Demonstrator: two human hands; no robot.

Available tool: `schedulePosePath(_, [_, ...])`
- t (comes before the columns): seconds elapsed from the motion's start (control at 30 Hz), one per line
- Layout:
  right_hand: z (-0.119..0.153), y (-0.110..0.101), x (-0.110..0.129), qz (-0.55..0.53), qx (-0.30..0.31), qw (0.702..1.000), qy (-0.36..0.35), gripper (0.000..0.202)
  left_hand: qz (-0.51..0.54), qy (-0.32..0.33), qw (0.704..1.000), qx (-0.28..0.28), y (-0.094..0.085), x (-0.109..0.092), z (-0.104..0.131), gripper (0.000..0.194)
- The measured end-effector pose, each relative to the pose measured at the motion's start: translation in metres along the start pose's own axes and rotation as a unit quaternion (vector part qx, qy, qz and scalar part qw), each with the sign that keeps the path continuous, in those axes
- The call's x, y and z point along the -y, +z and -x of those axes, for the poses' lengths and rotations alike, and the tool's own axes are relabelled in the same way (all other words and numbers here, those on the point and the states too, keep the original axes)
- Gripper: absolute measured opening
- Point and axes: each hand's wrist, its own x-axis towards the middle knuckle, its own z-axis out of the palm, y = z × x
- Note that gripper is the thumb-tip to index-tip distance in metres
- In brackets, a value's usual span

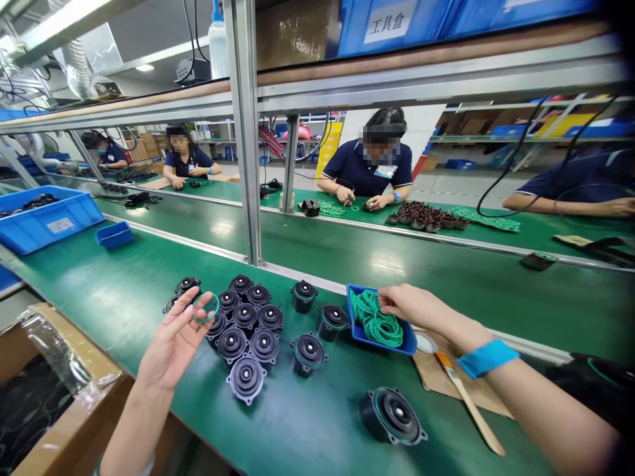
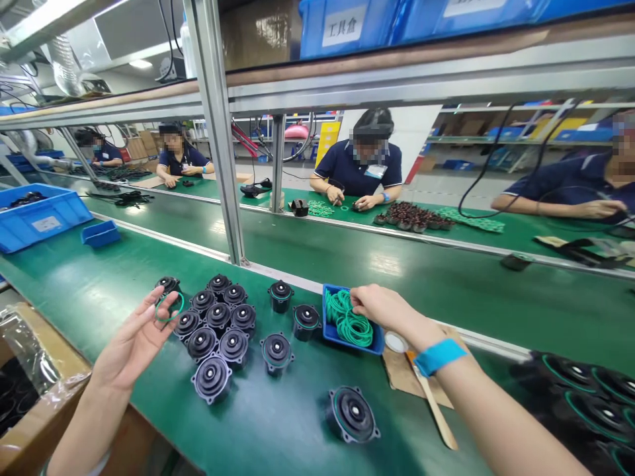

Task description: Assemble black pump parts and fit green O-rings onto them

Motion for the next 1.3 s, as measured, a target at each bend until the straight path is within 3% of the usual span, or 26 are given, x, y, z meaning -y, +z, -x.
schedulePosePath(0.07, [0.001, -0.003, -0.001, 0.005, -0.002, 1.0, 0.005, 0.016, -0.028, 0.021, 0.999, -0.003, -0.002, 0.002, 0.005, 0.034])
schedulePosePath(0.13, [0.004, -0.011, 0.0, 0.017, -0.017, 0.999, 0.026, 0.016, -0.132, 0.063, 0.989, -0.002, -0.005, 0.006, 0.014, 0.026])
schedulePosePath(0.27, [0.013, -0.035, 0.024, 0.017, -0.076, 0.996, 0.046, 0.012, -0.373, 0.147, 0.915, 0.041, -0.013, 0.018, 0.037, 0.019])
schedulePosePath(0.37, [0.019, -0.043, 0.079, -0.15, -0.121, 0.981, -0.032, 0.009, -0.488, 0.181, 0.847, 0.102, -0.02, 0.034, 0.055, 0.021])
schedulePosePath(0.43, [0.023, -0.04, 0.128, -0.272, -0.1, 0.951, -0.103, 0.012, -0.54, 0.18, 0.813, 0.126, -0.025, 0.05, 0.063, 0.038])
schedulePosePath(0.53, [0.028, -0.028, 0.19, -0.333, -0.057, 0.926, -0.168, 0.013, -0.575, 0.212, 0.784, 0.097, -0.027, 0.078, 0.069, 0.061])
schedulePosePath(0.63, [0.034, -0.015, 0.22, -0.359, -0.06, 0.914, -0.177, 0.014, -0.579, 0.261, 0.77, 0.065, -0.025, 0.1, 0.074, 0.06])
schedulePosePath(0.77, [0.052, 0.003, 0.221, -0.417, -0.037, 0.899, -0.129, 0.013, -0.55, 0.261, 0.785, 0.111, -0.022, 0.112, 0.088, 0.072])
schedulePosePath(0.9, [0.07, 0.019, 0.221, -0.432, 0.004, 0.899, -0.078, 0.014, -0.484, 0.272, 0.817, 0.155, -0.03, 0.115, 0.1, 0.071])
schedulePosePath(1.03, [0.07, 0.03, 0.229, -0.413, -0.003, 0.909, -0.055, 0.015, -0.454, 0.299, 0.828, 0.135, -0.039, 0.118, 0.104, 0.044])
schedulePosePath(1.13, [0.067, 0.038, 0.228, -0.376, -0.045, 0.922, -0.076, 0.017, -0.474, 0.329, 0.803, 0.147, -0.042, 0.117, 0.103, 0.03])
schedulePosePath(1.3, [0.079, 0.049, 0.215, -0.367, -0.082, 0.908, -0.186, 0.027, -0.51, 0.436, 0.715, 0.198, -0.043, 0.109, 0.095, 0.029])
